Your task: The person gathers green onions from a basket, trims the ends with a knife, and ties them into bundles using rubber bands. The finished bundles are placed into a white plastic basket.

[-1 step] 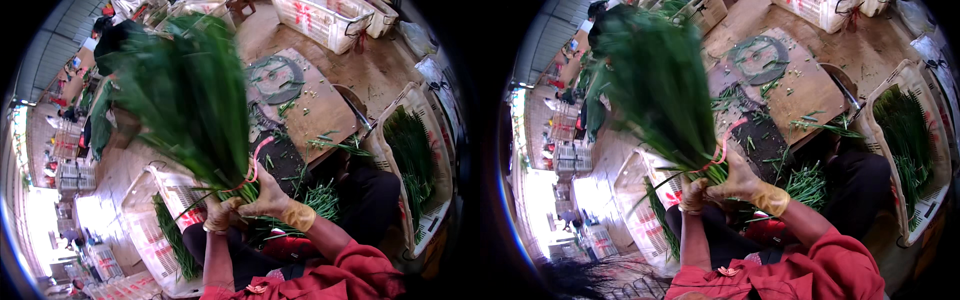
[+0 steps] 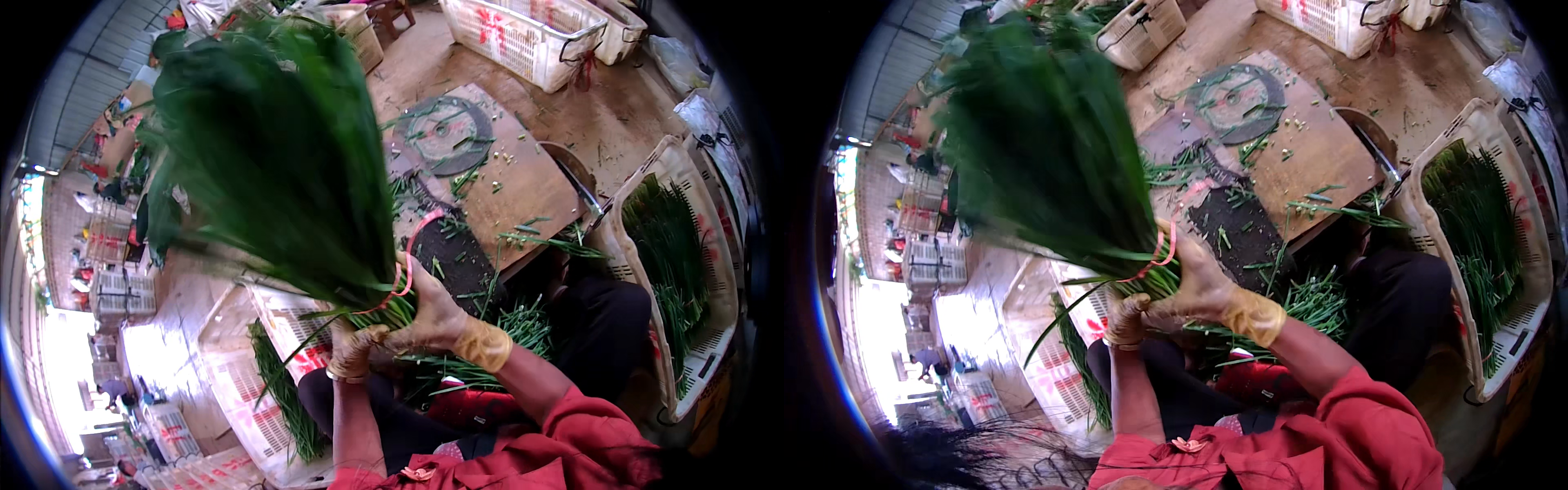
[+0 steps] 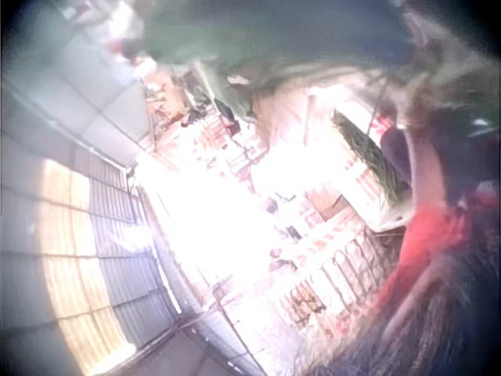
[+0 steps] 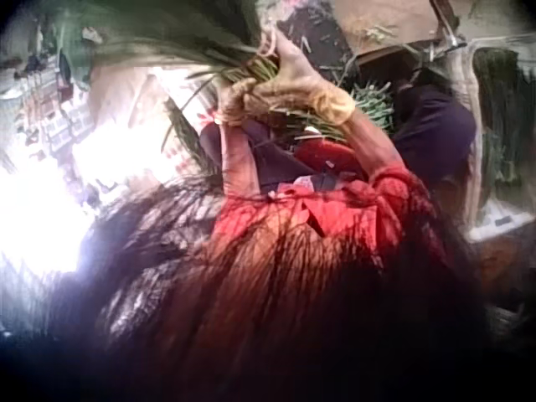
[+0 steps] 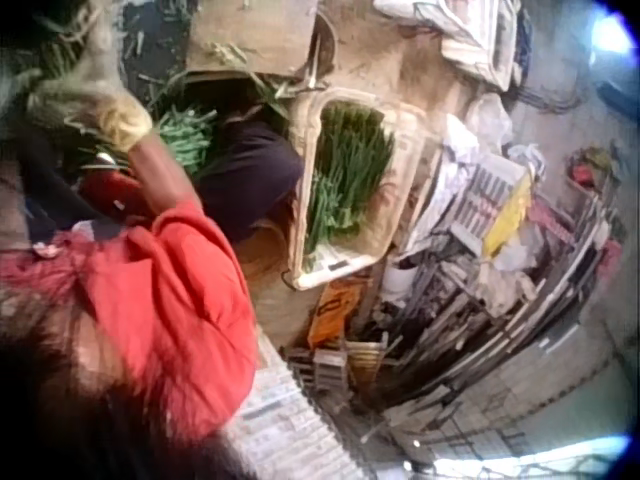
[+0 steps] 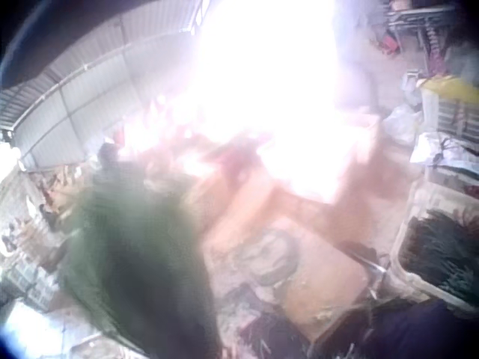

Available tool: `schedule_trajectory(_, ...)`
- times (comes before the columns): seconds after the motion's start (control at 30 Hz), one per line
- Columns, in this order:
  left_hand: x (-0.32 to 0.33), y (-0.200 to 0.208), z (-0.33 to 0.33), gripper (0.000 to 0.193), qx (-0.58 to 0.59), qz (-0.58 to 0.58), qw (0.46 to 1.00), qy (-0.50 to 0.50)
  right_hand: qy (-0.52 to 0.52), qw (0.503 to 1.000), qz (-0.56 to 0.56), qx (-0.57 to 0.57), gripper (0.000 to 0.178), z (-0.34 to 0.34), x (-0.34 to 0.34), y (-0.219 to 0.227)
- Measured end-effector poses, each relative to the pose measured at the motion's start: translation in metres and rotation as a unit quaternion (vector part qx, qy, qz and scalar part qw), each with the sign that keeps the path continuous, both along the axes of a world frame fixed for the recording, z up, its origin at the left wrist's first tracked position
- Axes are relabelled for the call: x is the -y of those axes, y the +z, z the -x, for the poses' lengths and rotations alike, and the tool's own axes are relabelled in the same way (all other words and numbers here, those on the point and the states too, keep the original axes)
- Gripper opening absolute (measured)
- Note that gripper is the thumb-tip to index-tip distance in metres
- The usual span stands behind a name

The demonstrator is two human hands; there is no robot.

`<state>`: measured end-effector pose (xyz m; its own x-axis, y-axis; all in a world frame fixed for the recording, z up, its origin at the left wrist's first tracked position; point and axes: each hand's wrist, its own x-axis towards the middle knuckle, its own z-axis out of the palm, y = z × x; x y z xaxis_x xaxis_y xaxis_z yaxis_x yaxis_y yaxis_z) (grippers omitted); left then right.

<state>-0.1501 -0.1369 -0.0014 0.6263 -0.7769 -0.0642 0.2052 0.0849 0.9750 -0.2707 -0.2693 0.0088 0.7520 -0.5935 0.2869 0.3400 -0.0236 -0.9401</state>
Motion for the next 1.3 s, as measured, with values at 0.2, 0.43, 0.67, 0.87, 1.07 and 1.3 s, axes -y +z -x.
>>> schedule_trajectory(0.2,0.028,-0.048,0.007,0.069,0.037,-0.049,0.996,-0.060,-0.051,0.971,0.224,-0.057,0.094,-0.016,0.027,-0.111)
schedule_trajectory(0.43,0.044,-0.105,0.026,0.060,0.081,-0.044,0.996,-0.021,-0.038,0.967,-0.248,-0.049,0.031,-0.011,0.011,-0.181)
schedule_trajectory(0.67,-0.010,-0.090,0.034,0.079,0.092,-0.390,0.915,0.051,0.061,0.957,-0.264,-0.109,0.084,0.009,-0.064,-0.166)
schedule_trajectory(0.87,-0.016,-0.078,0.066,0.095,0.184,-0.541,0.820,0.030,0.217,0.854,-0.029,-0.473,0.056,0.078,-0.031,-0.104)
schedule_trajectory(1.07,-0.008,-0.075,0.073,0.098,0.167,-0.547,0.820,0.016,-0.118,0.956,-0.005,-0.268,0.043,0.066,0.003,-0.088)
schedule_trajectory(1.3,-0.004,-0.062,0.070,0.102,0.155,-0.551,0.820,0.001,-0.208,0.957,-0.023,-0.200,0.041,0.014,0.007,-0.097)
